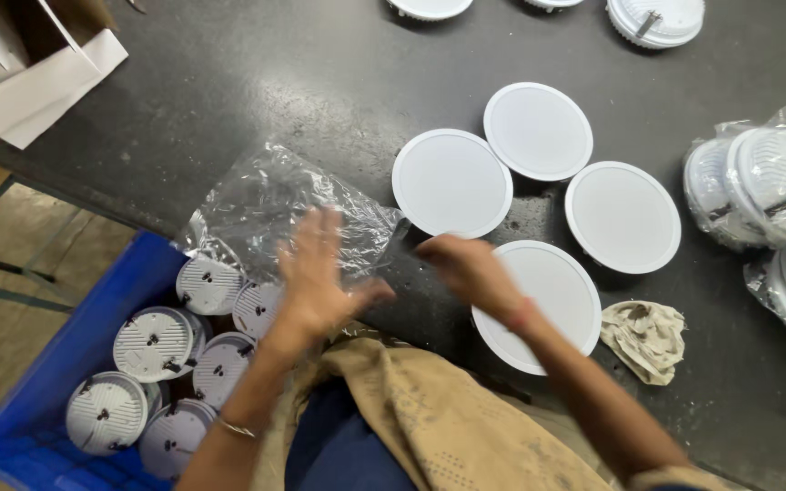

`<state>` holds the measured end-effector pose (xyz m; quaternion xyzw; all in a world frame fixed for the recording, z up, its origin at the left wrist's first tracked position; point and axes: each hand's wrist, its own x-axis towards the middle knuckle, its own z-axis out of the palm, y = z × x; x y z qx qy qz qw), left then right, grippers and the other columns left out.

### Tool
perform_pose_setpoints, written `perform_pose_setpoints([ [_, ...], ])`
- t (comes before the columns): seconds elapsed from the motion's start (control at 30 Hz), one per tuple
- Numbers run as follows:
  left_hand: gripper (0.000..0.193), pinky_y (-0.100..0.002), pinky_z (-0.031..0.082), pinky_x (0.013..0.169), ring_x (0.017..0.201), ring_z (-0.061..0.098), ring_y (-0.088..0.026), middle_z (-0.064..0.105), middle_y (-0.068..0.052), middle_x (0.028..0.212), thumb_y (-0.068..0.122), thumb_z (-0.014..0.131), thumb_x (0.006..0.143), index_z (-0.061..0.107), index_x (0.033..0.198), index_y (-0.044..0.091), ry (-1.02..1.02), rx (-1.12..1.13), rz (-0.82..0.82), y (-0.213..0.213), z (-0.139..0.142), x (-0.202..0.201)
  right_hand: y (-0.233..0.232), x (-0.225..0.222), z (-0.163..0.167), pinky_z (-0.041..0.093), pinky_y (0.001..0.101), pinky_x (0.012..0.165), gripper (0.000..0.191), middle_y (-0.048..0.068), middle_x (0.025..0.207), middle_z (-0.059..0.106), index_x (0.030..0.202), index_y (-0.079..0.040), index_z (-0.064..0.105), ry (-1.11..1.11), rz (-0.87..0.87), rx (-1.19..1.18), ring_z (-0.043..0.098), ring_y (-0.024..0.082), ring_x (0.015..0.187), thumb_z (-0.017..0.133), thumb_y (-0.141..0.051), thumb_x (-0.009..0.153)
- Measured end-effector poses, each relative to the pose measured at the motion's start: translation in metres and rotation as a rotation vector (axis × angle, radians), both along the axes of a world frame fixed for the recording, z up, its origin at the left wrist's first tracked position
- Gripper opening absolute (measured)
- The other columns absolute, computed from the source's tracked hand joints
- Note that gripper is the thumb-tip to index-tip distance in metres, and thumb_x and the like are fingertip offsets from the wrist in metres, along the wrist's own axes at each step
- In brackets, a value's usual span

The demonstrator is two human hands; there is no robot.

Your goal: The person wipes round LED panel light diffusers with a cloth, slides each unit into a clear plastic bag, and stacks the bagged lights on the workbench and into a blue crate. They occasionally reach into a white sack on the floor for supplies and place finished units aside.

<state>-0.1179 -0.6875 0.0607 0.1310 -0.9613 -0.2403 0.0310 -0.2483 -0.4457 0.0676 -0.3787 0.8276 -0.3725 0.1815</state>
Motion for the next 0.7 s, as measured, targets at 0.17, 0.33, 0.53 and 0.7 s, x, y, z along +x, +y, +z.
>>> perform_pose_setpoints([
  [0.17,0.105,-0.067,0.004,0.119,0.153,0.01,-0.049,0.01,-0.029,0.166,0.04,0.074,0.081,0.015,0.161,0.004,0.119,-0.073,0.101,0.041,-0.016,0.001,0.036,-0.052,0.018,0.042,0.0491,0.105,0.066,0.022,0.138,0.06,0.134,0.002,0.058,0.749,0.046,0.236,0.055,0.039,0.125,0.073,-0.003,0.07],
  [0.33,0.064,-0.066,0.014,0.123,0.152,0.031,-0.045,0.035,-0.022,0.165,0.017,0.057,0.098,0.036,0.157,0.004,0.224,-0.217,0.157,0.031,-0.038,-0.022,0.038,-0.064,0.017,0.048,0.0423,0.106,0.058,0.018,0.141,0.062,0.136,0.001,0.06,0.91,0.144,0.241,0.061,0.032,0.127,0.063,0.006,0.078],
  [0.53,0.053,-0.069,0.017,0.12,0.15,0.032,-0.043,0.032,-0.014,0.165,0.023,0.042,0.109,0.035,0.161,0.017,0.185,0.023,0.193,0.006,-0.02,-0.037,0.042,-0.086,0.032,0.057,0.0388,0.077,0.031,0.011,0.087,0.075,0.114,-0.005,0.077,0.825,-0.07,-0.122,0.072,0.025,0.083,0.054,0.005,0.096],
  [0.7,0.054,-0.071,0.014,0.118,0.152,0.028,-0.04,0.026,0.001,0.169,0.03,0.037,0.107,0.03,0.16,0.03,0.148,0.078,0.18,0.007,0.017,-0.055,0.073,-0.12,0.032,0.039,0.0236,0.062,0.033,-0.002,0.076,0.056,0.093,0.005,0.068,-0.198,-0.429,-0.55,0.047,0.007,0.072,0.061,-0.016,0.117],
])
